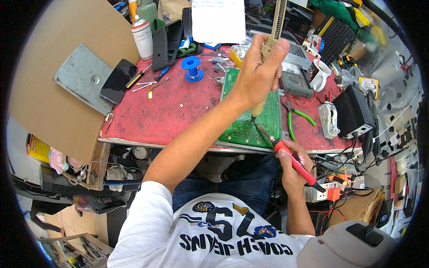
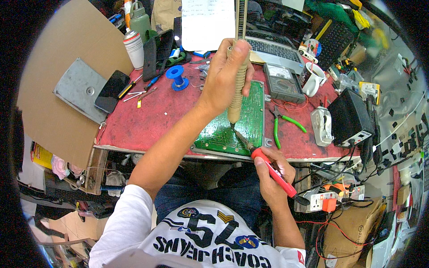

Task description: The person uses a soldering iron and a desoldering pump to remove components from a green circuit board. They then place a new component onto the board and solder it in place. The person flips the board over to inspect the connections.

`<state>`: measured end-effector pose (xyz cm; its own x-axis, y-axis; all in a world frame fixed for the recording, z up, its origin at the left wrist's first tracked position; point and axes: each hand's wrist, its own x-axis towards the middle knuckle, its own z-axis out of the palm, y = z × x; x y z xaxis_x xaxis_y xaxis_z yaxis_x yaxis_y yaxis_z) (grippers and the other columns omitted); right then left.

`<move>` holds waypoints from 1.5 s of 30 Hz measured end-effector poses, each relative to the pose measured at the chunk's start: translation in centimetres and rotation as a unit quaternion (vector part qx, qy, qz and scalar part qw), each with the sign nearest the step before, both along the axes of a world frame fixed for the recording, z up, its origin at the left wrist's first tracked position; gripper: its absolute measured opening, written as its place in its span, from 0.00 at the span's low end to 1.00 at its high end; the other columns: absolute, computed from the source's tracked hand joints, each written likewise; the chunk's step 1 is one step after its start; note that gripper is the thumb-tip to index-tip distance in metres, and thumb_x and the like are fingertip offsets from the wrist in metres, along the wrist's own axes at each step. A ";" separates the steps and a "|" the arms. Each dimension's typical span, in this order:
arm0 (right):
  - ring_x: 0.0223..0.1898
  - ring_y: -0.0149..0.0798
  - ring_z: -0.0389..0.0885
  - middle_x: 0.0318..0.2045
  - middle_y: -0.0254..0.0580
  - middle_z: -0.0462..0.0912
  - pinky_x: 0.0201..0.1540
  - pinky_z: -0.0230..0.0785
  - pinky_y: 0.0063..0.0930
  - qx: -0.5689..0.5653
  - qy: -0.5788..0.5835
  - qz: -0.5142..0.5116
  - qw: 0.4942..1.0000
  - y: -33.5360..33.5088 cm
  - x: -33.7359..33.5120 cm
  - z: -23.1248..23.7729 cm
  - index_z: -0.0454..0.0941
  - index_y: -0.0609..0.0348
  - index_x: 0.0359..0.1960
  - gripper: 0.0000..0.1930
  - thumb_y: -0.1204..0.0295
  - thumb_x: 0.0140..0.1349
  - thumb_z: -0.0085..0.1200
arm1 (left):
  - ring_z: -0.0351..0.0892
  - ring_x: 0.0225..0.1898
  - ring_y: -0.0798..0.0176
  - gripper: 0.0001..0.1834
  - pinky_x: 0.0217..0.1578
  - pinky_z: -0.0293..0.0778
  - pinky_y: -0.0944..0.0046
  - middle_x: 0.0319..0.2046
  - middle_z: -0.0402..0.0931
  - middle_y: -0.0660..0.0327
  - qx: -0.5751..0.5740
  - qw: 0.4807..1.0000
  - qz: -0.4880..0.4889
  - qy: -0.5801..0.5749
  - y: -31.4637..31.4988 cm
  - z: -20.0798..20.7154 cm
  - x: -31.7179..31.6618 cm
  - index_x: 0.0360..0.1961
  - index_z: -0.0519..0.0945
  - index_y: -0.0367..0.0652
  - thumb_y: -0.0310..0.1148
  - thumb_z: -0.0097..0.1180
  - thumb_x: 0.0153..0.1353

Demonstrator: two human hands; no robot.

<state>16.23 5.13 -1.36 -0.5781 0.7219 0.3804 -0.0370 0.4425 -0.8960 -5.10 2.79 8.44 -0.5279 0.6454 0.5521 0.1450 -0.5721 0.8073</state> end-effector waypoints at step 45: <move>0.39 0.38 0.72 0.34 0.45 0.72 0.50 0.67 0.37 -0.061 0.209 0.176 0.960 -3.7 0.2 2.8 0.67 0.60 0.47 0.19 0.55 0.70 0.45 | 0.80 0.20 0.42 0.18 0.23 0.75 0.46 0.18 0.77 0.49 -0.399 0.803 -0.069 0.438 -15.5 -7.5 9.5 0.40 0.69 0.38 0.29 0.57 0.48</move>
